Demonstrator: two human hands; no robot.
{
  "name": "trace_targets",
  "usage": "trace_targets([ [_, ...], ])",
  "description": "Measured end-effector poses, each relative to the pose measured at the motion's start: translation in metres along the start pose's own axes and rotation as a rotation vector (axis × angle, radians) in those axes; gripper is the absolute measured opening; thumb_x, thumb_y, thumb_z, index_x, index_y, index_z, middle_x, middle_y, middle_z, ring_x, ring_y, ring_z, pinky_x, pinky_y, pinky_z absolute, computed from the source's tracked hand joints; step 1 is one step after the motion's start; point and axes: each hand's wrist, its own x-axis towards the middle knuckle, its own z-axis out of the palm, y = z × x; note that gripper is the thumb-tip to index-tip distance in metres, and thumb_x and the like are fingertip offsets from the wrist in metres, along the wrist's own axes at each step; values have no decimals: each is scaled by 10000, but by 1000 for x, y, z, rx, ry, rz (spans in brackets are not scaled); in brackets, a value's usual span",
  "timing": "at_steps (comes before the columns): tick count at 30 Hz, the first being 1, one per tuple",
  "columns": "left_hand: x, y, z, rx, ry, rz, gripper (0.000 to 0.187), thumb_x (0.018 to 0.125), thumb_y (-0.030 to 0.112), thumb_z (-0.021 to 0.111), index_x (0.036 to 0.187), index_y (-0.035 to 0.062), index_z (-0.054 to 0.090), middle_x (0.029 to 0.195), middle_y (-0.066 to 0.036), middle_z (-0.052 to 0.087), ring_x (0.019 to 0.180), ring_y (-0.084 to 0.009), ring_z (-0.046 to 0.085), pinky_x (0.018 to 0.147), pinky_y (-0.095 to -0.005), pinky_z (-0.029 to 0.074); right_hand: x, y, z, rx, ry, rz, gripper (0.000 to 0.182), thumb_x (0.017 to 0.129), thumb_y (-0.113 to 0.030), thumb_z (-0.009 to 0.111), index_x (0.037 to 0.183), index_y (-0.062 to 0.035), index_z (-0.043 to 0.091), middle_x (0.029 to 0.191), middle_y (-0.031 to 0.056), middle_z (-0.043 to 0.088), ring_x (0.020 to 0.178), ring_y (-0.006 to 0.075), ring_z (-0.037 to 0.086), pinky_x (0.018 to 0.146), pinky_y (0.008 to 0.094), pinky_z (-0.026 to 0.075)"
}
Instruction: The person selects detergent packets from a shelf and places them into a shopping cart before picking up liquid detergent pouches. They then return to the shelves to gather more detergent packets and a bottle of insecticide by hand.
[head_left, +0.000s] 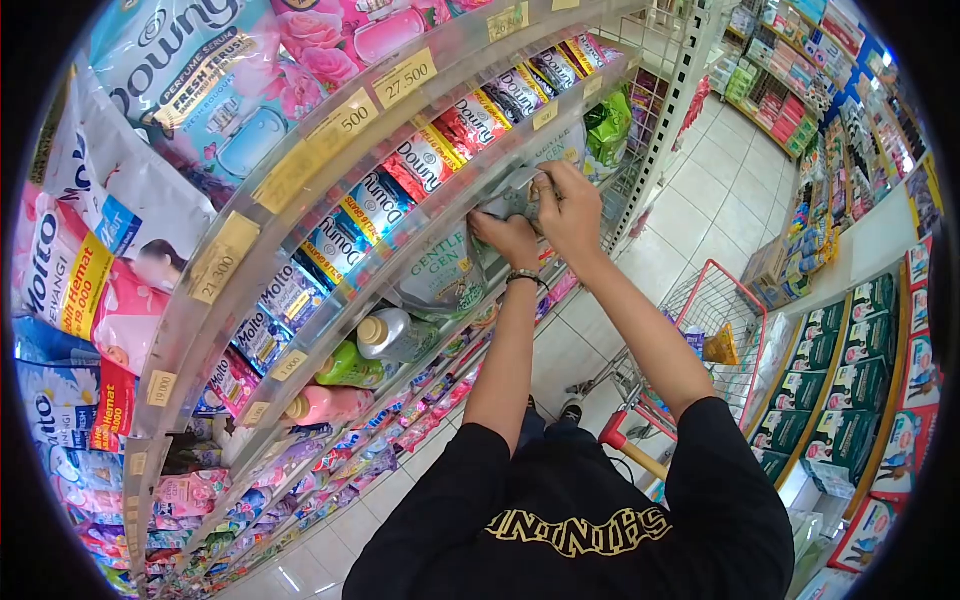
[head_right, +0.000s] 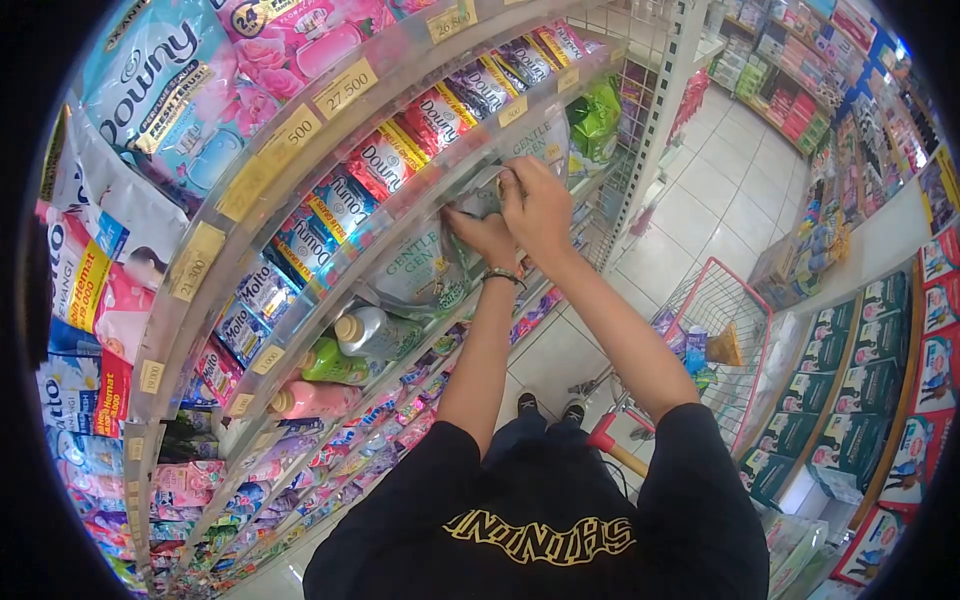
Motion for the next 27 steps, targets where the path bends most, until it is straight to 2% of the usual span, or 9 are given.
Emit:
trace_targets([
  [4, 8, -1, 4, 63, -30, -75, 653, 671, -88, 531, 1317, -101, 441, 1281, -345, 521, 1214, -529, 454, 1083, -553, 299, 11, 6, -6, -127, -47, -178, 134, 921, -107, 598, 974, -12, 677, 866, 190, 664, 787, 388, 647, 705, 436, 515],
  [9, 20, -2, 3, 71, -27, -114, 533, 748, -3, 651, 1259, -87, 528, 1243, -311, 589, 1191, -477, 539, 1036, -503, 407, 19, 14, -13, -251, -506, 111, 338, 871, -306, 690, 1053, -21, 707, 968, 226, 685, 898, 395, 665, 770, 462, 523],
  [12, 22, 15, -1, 43, -66, -242, 547, 760, 49, 702, 1266, -77, 537, 1229, -299, 616, 1147, -463, 584, 999, -488, 445, 20, 29, -13, -117, -598, 4, 530, 815, -436, 748, 1128, -12, 691, 1092, 225, 681, 986, 392, 667, 870, 446, 525],
  [16, 24, 10, 6, -4, 53, -335, 491, 718, -13, 663, 1200, -76, 594, 1173, -293, 648, 1095, -455, 603, 973, -497, 452, -1, 58, -16, -59, -381, -163, 764, 753, -482, 810, 1292, 11, 588, 1262, 232, 619, 1175, 371, 609, 1009, 422, 473],
  [18, 23, 4, 9, 136, 106, -319, 492, 733, -16, 637, 1216, -94, 576, 1180, -300, 636, 1097, -467, 594, 981, -498, 441, -21, 64, -23, 120, -317, 164, 950, 696, -484, 864, 1403, 19, 476, 1357, 218, 552, 1271, 345, 536, 1093, 413, 406],
  [19, 22, 1, 10, 117, 126, -309, 482, 747, -32, 593, 1221, -112, 559, 1181, -307, 625, 1092, -475, 586, 977, -502, 435, -24, 72, -20, 429, -494, 358, 1041, 657, -425, 911, 1444, 34, 408, 1355, 224, 554, 1296, 287, 513, 1104, 386, 387],
  [22, 20, 4, 12, 60, 175, -265, 463, 758, -42, 564, 1213, -126, 554, 1173, -316, 622, 1078, -482, 585, 983, -513, 423, -48, 85, -13, 497, -638, 340, 978, 687, -375, 907, 1440, 19, 423, 1387, 212, 543, 1281, 269, 529, 1075, 372, 412],
  [26, 23, -12, 10, -137, 44, -257, 539, 786, -30, 522, 1309, -150, 466, 1288, -350, 529, 1207, -492, 501, 1067, -510, 356, -57, 130, 36, 577, -526, 569, 594, 823, -292, 819, 1311, -36, 596, 1306, 102, 641, 1198, 208, 582, 1024, 373, 452],
  [27, 26, -10, 3, -256, -120, -460, 706, 784, -21, 515, 1447, -145, 307, 1449, -358, 382, 1362, -479, 361, 1166, -484, 247, -55, 115, 33, 522, -487, 551, 490, 810, -245, 812, 1240, -67, 654, 1205, 81, 703, 1145, 197, 634, 988, 350, 477],
])
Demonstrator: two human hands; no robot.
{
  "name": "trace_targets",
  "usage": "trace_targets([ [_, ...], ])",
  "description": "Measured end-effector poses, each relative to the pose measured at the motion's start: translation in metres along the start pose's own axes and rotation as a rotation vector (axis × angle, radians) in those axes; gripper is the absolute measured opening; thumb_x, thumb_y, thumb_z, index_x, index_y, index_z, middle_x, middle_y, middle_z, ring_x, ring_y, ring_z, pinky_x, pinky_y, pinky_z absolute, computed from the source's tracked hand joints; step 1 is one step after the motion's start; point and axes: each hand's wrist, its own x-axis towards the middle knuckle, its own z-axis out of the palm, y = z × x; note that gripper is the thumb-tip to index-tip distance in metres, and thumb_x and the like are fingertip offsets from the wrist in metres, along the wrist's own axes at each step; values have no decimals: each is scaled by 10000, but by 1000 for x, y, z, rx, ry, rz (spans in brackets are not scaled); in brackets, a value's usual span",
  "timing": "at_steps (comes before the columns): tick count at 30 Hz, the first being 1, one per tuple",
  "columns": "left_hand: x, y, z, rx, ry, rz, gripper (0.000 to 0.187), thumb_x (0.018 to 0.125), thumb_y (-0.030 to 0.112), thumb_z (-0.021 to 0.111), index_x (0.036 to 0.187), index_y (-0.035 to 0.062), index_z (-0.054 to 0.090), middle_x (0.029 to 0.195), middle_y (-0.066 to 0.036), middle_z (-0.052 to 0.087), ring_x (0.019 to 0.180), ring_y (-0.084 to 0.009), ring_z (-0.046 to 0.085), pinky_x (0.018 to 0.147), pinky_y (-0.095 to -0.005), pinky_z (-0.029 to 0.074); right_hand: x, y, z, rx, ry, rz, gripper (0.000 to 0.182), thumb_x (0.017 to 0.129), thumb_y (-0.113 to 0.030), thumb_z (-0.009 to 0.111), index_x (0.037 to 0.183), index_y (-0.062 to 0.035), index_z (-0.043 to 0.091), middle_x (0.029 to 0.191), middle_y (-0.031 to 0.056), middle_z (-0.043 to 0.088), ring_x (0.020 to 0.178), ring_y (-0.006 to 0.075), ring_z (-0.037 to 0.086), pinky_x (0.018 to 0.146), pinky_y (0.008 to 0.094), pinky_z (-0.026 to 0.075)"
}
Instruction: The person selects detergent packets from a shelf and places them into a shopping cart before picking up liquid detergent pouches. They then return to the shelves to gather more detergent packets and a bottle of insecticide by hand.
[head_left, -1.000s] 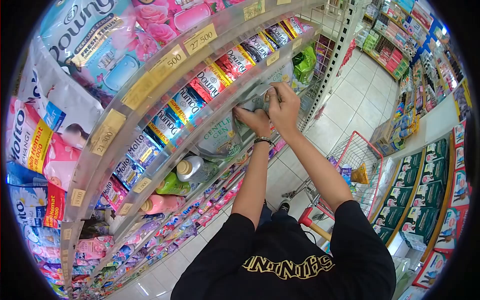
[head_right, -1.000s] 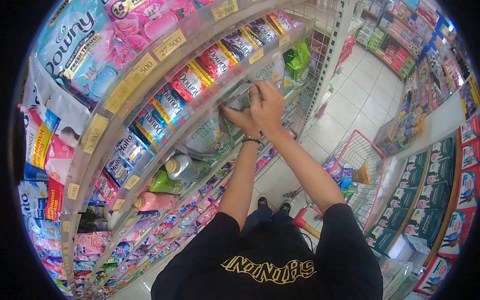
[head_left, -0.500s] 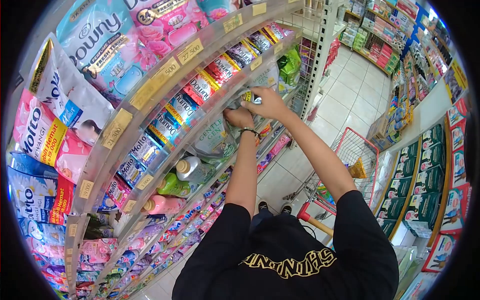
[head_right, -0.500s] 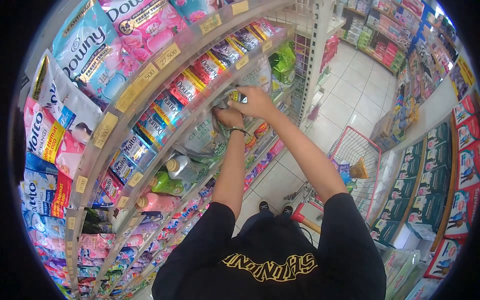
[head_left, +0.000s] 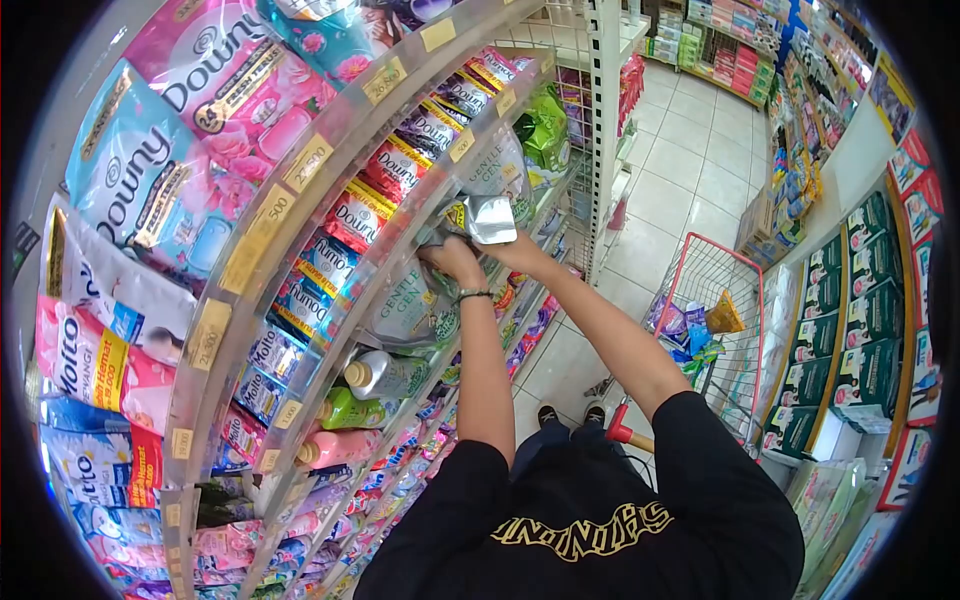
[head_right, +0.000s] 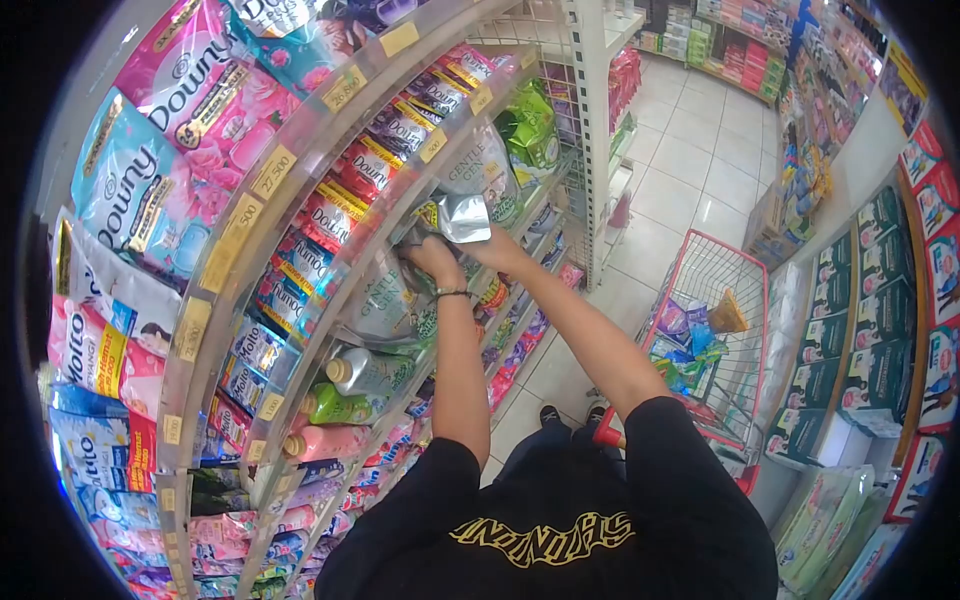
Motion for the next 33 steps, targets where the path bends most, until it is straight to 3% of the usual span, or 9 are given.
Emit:
trace_targets([
  [4, -5, -19, -16, -8, -127, 27, 846, 845, 95, 559, 1524, -136, 108, 1590, -353, 135, 1495, -439, 141, 1232, -463, 79, 12, 8, 14, -245, 10, -243, 428, 843, -261, 763, 1207, -62, 658, 1184, 95, 704, 1117, 234, 648, 968, 364, 489],
  [6, -4, -37, -18, 244, -183, 34, 905, 968, 330, 519, 1539, -117, -23, 1627, -316, -86, 1530, -393, -74, 1236, -445, -46, 20, 11, 20, -463, 105, -400, 430, 838, -323, 744, 1178, -71, 663, 1154, 126, 701, 1093, 280, 653, 958, 386, 494],
  [13, -23, -12, -11, 211, -208, -115, 887, 1038, 540, 361, 1546, -104, 23, 1643, -279, -69, 1537, -354, -93, 1225, -462, -92, 14, -13, 27, -704, 170, -293, 459, 862, -442, 671, 1148, -83, 667, 1196, 176, 677, 1090, 346, 651, 938, 441, 514],
  [15, 17, -58, -8, 66, -180, -63, 558, 1069, 382, 386, 1405, -61, 432, 1479, -172, 451, 1358, -283, 431, 1149, -417, 304, 17, -19, 32, -597, 149, 61, 421, 865, -403, 673, 1099, -53, 663, 1161, 213, 673, 1021, 387, 675, 863, 492, 543],
  [19, 39, -34, -2, -292, -295, -36, 432, 1072, 327, 380, 1302, -11, 521, 1334, -119, 562, 1210, -233, 543, 1062, -374, 399, 32, -5, 55, -736, 333, -18, 234, 893, -158, 592, 1049, 15, 617, 1055, 255, 681, 905, 443, 681, 785, 517, 563],
  [24, 1, 8, -13, 20, -279, 117, 509, 1066, 336, 407, 1388, -58, 438, 1427, -180, 494, 1281, -283, 500, 1084, -387, 380, 34, -14, 60, -539, 313, -5, 237, 889, -145, 584, 1047, 32, 603, 1051, 264, 675, 919, 476, 666, 788, 530, 555],
  [26, 6, -7, -23, 63, -286, 94, 570, 1064, 341, 421, 1441, -81, 349, 1494, -227, 413, 1338, -309, 456, 1105, -397, 359, 35, -11, 59, -574, 142, 11, 571, 853, -335, 675, 1254, 36, 506, 1118, 246, 662, 1036, 437, 645, 850, 525, 539],
  [30, 1, -1, -21, 216, -223, 151, 635, 1057, 360, 441, 1475, -84, 266, 1529, -255, 348, 1362, -325, 436, 1130, -407, 343, 46, -1, 57, -469, 90, -9, 646, 827, -362, 716, 1307, 10, 494, 1263, 253, 618, 1165, 440, 587, 936, 511, 506],
  [33, -2, 0, -17, 98, -285, 64, 752, 1053, 420, 426, 1531, -84, 139, 1610, -289, 165, 1486, -352, 255, 1196, -434, 253, 66, 43, 65, -332, 135, -188, 729, 816, -369, 741, 1377, 0, 461, 1304, 259, 597, 1204, 439, 565, 1001, 478, 478],
])
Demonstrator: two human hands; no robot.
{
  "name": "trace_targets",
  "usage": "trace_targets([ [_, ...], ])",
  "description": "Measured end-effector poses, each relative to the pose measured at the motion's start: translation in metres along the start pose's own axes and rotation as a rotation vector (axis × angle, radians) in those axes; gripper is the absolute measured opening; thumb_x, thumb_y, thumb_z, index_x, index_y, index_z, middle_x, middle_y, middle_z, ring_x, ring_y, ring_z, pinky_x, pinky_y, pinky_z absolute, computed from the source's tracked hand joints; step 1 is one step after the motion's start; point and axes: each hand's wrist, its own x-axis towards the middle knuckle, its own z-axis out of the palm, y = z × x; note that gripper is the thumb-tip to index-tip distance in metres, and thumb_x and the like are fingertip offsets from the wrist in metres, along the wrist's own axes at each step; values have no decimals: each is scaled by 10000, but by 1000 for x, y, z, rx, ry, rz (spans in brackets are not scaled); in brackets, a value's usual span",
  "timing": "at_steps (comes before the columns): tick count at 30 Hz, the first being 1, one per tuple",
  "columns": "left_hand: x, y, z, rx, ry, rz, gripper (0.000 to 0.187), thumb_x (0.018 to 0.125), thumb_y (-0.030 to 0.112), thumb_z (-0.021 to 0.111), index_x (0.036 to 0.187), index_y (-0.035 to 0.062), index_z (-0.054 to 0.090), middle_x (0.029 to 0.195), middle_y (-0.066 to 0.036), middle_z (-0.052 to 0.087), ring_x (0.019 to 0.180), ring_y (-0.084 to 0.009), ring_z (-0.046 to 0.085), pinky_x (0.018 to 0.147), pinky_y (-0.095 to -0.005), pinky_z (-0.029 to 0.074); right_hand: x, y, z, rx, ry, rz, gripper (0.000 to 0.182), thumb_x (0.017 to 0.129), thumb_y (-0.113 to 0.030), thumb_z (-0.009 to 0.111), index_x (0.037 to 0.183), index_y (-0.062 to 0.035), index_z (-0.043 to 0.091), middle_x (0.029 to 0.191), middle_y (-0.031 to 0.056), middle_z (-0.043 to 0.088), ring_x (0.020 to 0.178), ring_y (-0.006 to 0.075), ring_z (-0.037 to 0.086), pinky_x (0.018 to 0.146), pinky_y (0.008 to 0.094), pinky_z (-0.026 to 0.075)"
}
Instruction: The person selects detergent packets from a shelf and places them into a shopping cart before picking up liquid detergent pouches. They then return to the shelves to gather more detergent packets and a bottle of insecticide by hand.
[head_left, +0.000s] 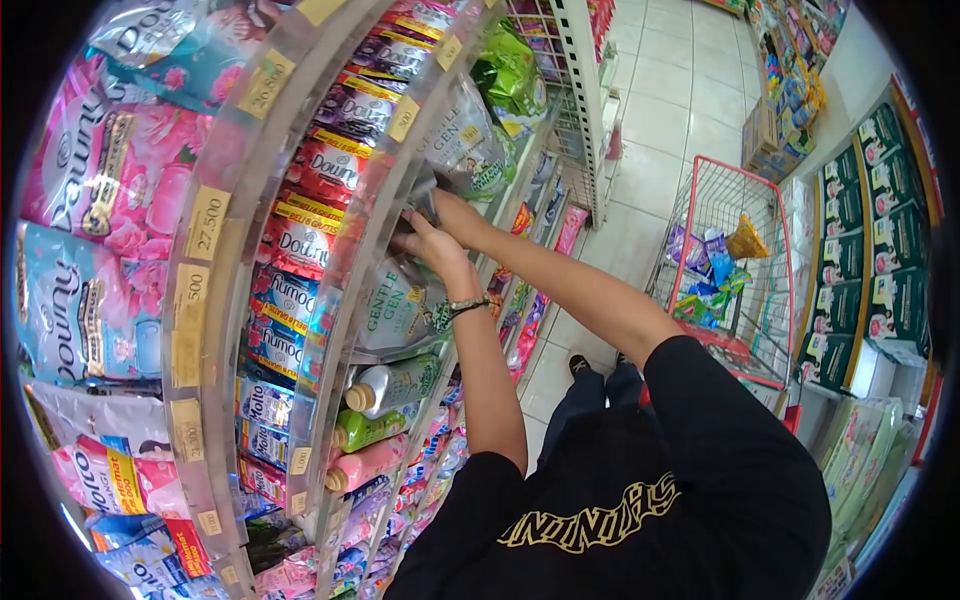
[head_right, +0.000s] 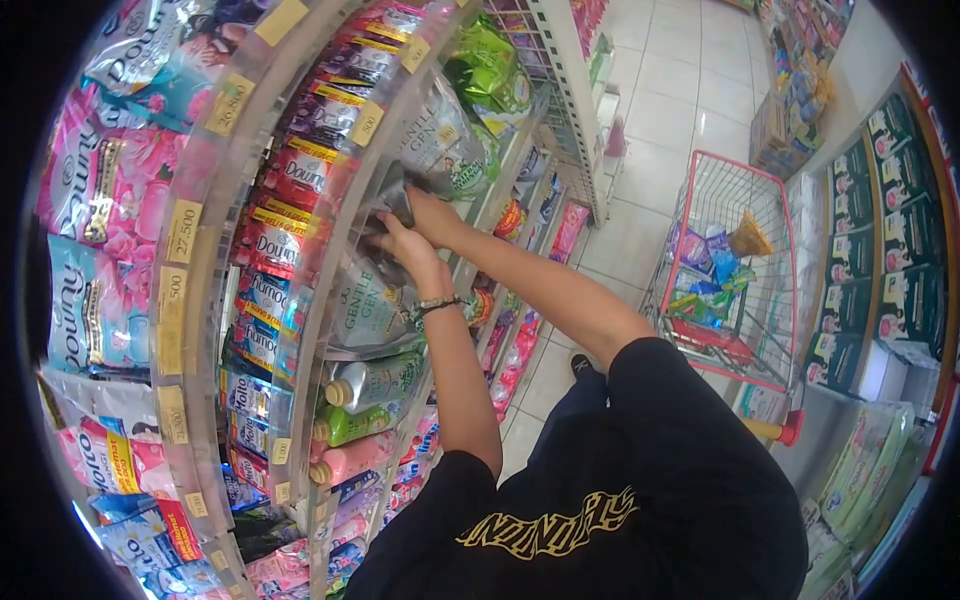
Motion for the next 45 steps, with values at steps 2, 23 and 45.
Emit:
trace_targets([
  [2, -7, 8, 3, 402, 124, -2, 844, 1048, 496, 380, 1565, -51, -2, 1640, -289, -13, 1539, -376, 11, 1236, -458, 142, 9, 10, 5, 156, -59, -112, 735, 815, -376, 746, 1388, -10, 467, 1320, 262, 587, 1215, 428, 563, 1023, 461, 462],
  [23, 22, -22, 17, 420, 372, 47, 896, 1026, 489, 398, 1504, -175, 32, 1554, -438, 69, 1446, -541, 176, 1196, -537, 192, 48, 20, 41, 348, 82, -59, 481, 819, -299, 757, 1214, -50, 645, 1199, 265, 626, 1152, 395, 603, 980, 435, 475],
  [45, 53, -84, 19, -64, 362, 79, 996, 909, 302, 687, 1550, 1, -13, 1532, -270, 317, 1405, -351, 374, 1157, -460, 351, -2, -36, -3, 107, 395, 169, 598, 763, -130, 737, 1304, 39, 547, 1116, 268, 670, 1031, 428, 638, 946, 465, 493],
])
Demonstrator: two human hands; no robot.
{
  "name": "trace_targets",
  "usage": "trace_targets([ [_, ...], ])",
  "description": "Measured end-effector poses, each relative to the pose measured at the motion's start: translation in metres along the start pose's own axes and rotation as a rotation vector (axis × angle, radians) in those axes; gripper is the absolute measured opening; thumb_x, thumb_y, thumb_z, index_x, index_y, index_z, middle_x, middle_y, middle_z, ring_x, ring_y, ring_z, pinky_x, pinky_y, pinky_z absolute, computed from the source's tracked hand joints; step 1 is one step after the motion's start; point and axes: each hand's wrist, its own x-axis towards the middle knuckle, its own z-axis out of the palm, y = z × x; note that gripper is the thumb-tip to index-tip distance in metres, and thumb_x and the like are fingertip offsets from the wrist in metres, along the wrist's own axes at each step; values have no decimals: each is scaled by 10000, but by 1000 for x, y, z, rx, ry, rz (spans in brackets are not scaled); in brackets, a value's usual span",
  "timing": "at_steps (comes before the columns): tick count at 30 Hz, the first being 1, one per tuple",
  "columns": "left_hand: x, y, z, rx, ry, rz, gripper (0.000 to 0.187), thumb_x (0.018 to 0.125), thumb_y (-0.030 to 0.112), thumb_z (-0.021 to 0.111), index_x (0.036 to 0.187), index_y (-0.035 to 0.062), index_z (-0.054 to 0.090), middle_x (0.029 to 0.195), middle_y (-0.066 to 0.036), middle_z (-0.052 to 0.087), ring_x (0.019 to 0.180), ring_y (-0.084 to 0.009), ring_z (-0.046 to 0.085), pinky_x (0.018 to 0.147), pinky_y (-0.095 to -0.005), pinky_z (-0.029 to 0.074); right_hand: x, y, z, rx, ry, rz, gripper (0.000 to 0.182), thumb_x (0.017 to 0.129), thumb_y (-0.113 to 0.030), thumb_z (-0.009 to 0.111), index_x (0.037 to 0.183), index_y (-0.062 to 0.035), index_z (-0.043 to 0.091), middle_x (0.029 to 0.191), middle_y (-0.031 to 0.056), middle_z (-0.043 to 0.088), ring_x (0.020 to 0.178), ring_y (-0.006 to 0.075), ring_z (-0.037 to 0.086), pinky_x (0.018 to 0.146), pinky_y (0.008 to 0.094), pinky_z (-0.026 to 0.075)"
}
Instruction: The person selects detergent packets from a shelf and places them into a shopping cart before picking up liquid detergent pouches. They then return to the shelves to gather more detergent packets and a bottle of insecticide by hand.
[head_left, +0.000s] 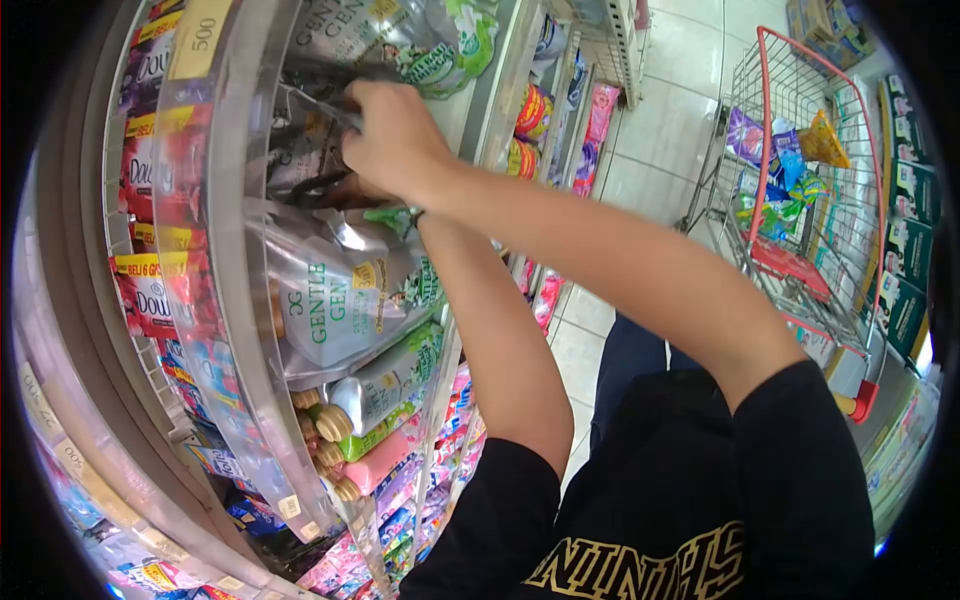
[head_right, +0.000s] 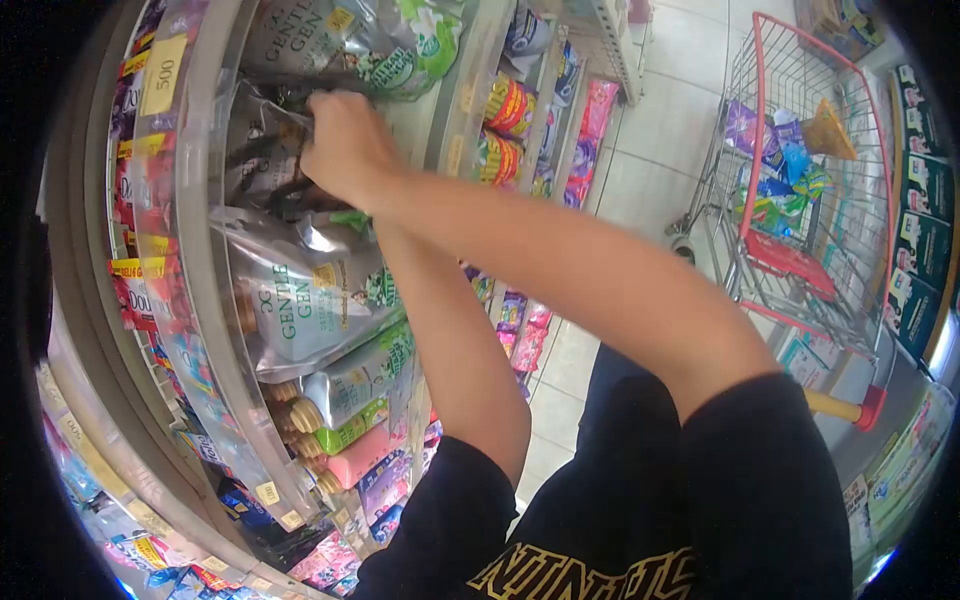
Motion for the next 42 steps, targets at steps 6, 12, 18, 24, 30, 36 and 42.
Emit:
trace_targets([
  [6, -21, 27, 6, 452, 122, -83, 1062, 865, 222, 747, 1546, -25, -30, 1526, -309, 290, 1390, -403, 372, 1193, -453, 280, 47, 7, -37, -289, 579, -42, 630, 734, -148, 824, 1265, 9, 524, 1225, 190, 551, 1147, 330, 524, 1035, 465, 376],
  [12, 9, -2, 4, 462, 238, -30, 1240, 730, 148, 862, 1512, -71, -75, 1506, -322, 285, 1377, -425, 375, 1185, -462, 291, 69, 28, -65, -132, 330, 46, 715, 547, -304, 945, 1140, -60, 628, 934, 95, 722, 974, 299, 678, 917, 487, 405],
  [18, 12, -1, 5, 592, 317, 42, 1252, 619, 292, 957, 1461, -64, 101, 1372, -298, 449, 1276, -448, 468, 1135, -495, 375, 90, 70, -76, 101, 74, 20, 598, 629, -261, 942, 1101, -18, 666, 960, 84, 738, 851, 191, 681, 790, 346, 522],
  [24, 18, 23, 16, 709, 326, -190, 1245, 574, 349, 975, 1456, -4, 170, 1359, -264, 432, 1256, -454, 480, 1086, -532, 440, 92, 66, -91, 362, -148, 122, 403, 802, -145, 831, 1140, -2, 663, 1020, 92, 741, 917, 139, 653, 868, 304, 485],
  [30, 16, 45, 35, 735, 418, -339, 1193, 558, 426, 961, 1421, 42, 232, 1352, -241, 396, 1255, -458, 483, 1038, -557, 484, 91, 72, -85, 312, -98, 112, 405, 815, -128, 811, 1169, 0, 661, 1022, 91, 739, 922, 147, 658, 858, 310, 488],
  [36, 15, 45, 43, 659, 460, -339, 1082, 564, 437, 938, 1333, 31, 294, 1302, -223, 414, 1225, -437, 495, 972, -559, 508, 96, 82, -86, 318, -109, 110, 451, 740, -208, 842, 1121, -17, 694, 1052, 133, 740, 935, 208, 692, 864, 335, 519],
  [42, 34, 18, 32, 474, 412, -202, 844, 641, 144, 825, 1275, -22, 292, 1319, -252, 364, 1247, -408, 473, 1014, -489, 549, 92, 64, -98, 336, -283, 47, 492, 805, -102, 761, 1244, 66, 615, 1188, 193, 688, 1063, 301, 660, 909, 381, 497],
])
